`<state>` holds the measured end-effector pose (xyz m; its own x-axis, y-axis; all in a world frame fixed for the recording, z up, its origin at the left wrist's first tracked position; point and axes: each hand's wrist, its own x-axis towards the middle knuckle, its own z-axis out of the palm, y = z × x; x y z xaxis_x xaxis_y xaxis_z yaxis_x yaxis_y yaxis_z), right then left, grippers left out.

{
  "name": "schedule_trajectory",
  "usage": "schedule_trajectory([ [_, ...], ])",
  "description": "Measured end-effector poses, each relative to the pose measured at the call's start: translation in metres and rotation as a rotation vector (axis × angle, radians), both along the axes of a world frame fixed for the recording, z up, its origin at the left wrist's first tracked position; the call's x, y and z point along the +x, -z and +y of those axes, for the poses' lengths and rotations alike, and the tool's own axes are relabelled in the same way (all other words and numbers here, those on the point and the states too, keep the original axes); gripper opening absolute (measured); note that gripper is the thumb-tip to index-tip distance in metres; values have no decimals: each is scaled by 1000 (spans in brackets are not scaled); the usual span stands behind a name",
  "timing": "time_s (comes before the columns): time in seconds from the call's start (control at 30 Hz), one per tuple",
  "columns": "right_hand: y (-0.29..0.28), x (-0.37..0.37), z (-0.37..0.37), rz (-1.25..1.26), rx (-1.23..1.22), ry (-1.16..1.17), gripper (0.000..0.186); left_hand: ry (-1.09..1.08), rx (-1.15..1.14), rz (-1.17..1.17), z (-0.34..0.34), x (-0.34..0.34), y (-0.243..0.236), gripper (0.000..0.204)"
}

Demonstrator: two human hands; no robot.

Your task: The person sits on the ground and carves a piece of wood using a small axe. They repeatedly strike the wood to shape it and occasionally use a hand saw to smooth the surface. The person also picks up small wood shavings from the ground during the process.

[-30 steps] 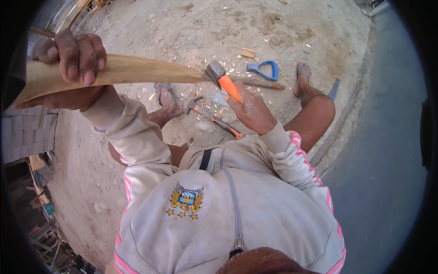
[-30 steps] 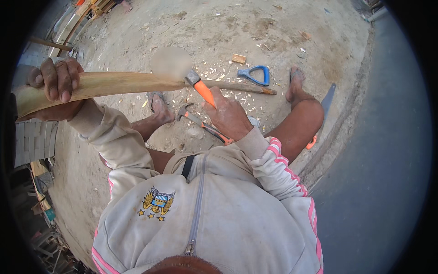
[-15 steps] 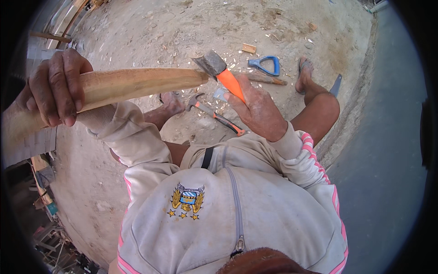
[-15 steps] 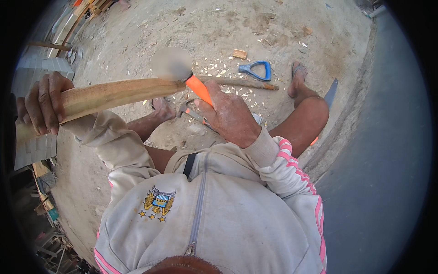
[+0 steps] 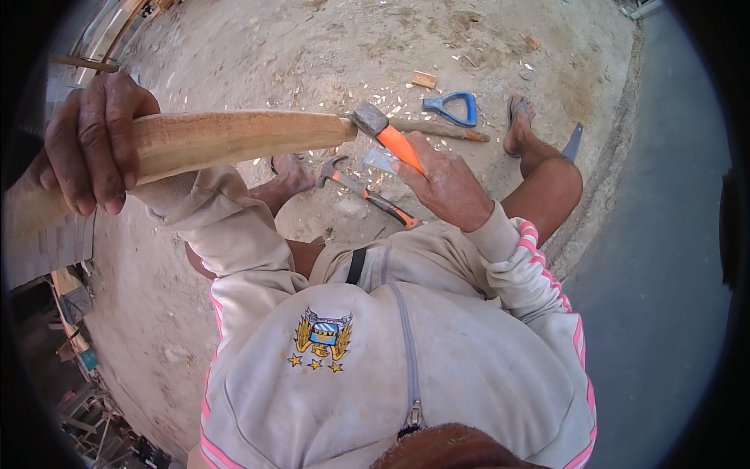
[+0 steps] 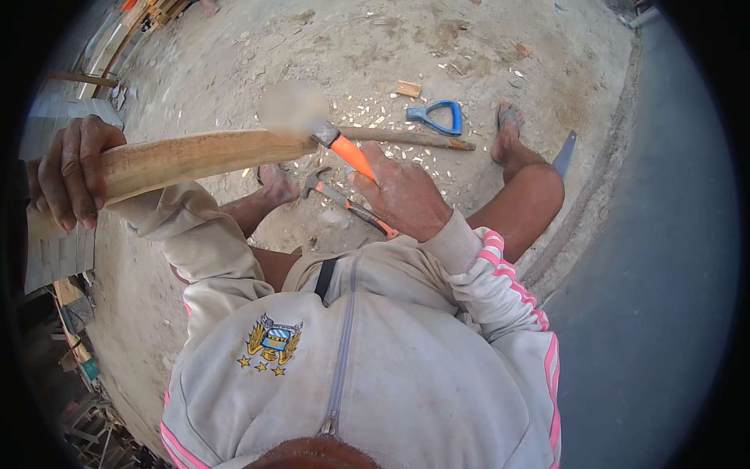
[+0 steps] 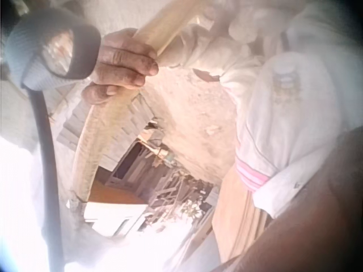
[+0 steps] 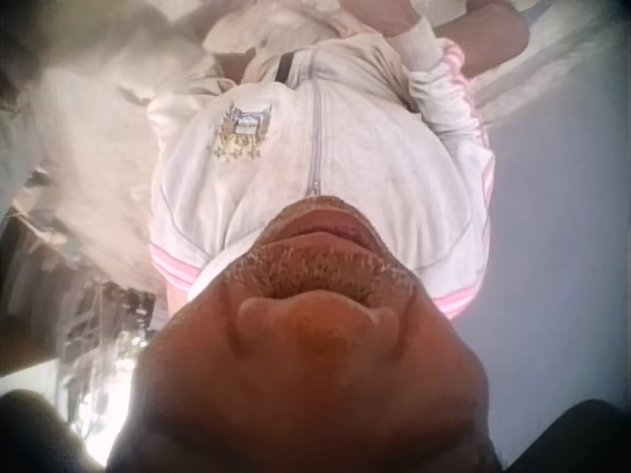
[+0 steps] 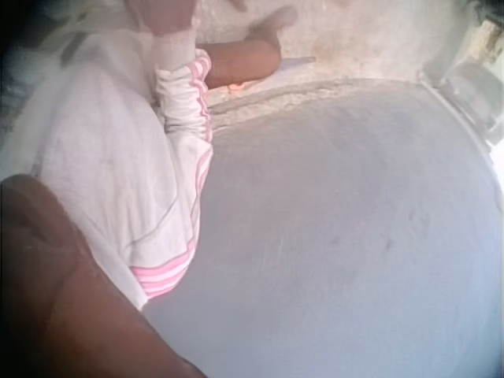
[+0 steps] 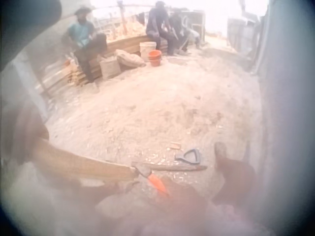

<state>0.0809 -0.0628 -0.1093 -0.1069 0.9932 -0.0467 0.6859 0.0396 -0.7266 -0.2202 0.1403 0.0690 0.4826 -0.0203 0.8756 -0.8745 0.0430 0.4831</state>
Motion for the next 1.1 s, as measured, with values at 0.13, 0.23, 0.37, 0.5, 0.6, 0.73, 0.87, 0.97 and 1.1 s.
schedule_trajectory([
  [0.13, 51, 11, -2, 88, -92, 76, 40, -424, -206, 66, -20, -9, -3, 44],
  [0.23, 4, 6, 14, 325, -12, 173, 41, -760, -326, 141, -31, -30, -5, 79],
  [0.37, -65, 1, 24, 328, 394, 240, 38, -900, -486, 18, -33, -31, 8, 107],
  [0.5, -90, -12, 17, 315, 707, 226, 32, -1126, -483, -33, -37, -20, 9, 107],
  [0.6, -43, -6, 17, 291, 385, 175, 31, -1183, -508, -15, -39, -17, 11, 104],
  [0.73, -3, -7, 19, 269, 148, 185, 33, -1340, -570, -46, -33, 17, 38, 100],
  [0.87, -36, -9, 9, 238, 190, 181, 33, -1168, -514, 19, -25, 24, 45, 99],
  [0.97, -75, -10, 5, 271, 361, 225, 32, -1222, -558, 2, -29, 27, 44, 100],
  [1.1, -48, -4, 6, 115, 333, 202, 33, -1042, -660, -16, -29, 29, 38, 100],
])
